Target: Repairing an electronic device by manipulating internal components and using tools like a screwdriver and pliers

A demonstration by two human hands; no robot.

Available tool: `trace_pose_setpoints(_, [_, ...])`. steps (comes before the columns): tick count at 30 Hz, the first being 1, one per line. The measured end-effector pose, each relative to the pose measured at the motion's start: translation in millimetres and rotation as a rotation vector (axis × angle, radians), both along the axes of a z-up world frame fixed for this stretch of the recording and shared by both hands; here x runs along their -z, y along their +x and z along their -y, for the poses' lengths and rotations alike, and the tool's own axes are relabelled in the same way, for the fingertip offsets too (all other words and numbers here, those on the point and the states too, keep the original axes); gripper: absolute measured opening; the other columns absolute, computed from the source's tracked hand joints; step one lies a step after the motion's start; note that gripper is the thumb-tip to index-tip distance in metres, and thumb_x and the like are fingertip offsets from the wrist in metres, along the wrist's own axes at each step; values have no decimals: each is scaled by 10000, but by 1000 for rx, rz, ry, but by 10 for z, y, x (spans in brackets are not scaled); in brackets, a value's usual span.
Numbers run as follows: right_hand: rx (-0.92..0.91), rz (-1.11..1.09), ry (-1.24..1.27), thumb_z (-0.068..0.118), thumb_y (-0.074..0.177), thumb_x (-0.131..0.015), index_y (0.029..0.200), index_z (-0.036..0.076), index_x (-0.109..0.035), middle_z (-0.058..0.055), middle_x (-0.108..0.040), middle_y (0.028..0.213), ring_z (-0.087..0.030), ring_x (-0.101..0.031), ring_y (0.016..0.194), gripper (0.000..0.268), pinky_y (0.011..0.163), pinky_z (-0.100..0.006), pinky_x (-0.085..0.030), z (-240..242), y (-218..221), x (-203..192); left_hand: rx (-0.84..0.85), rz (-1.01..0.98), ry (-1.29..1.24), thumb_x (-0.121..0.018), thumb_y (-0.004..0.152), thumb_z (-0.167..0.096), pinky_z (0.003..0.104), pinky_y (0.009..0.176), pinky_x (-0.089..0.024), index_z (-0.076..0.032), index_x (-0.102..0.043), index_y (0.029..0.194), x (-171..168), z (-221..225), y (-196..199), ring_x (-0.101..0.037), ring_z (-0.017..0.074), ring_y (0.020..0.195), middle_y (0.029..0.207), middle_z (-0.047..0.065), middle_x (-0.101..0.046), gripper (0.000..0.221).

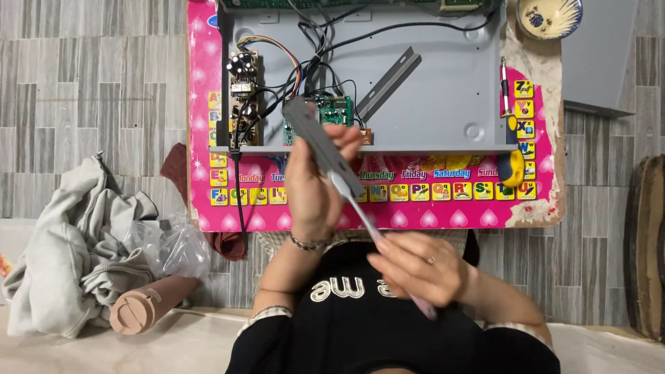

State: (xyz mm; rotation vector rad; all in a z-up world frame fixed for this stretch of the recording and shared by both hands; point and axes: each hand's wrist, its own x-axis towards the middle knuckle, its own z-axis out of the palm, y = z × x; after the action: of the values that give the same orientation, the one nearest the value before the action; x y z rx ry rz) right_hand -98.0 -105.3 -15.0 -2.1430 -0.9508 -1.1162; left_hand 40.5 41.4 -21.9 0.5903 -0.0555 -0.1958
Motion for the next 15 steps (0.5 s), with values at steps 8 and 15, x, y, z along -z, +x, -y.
trace_pose_setpoints(8, [-56,-181,124,122,859,-659,960,77,-786,-148,-745,1104,-298,-747,930,168,768,-401,-632,203,-99,-223,54,16,-27,-302,1107,-254,545,1031,-539,55,-442,1384,-164,-9,-106,-694,358,1073,1062,240,-670,438])
trace_pose_setpoints(15, [-222,-222,223,154,885,-587,937,50,-773,-166,-752,1053,-282,-768,865,219,737,-421,-651,231,-192,-109,-5,-33,54,-318,1091,-262,564,1045,-528,44,-427,1405,-199,-263,27,-676,358,1117,1166,246,-659,452])
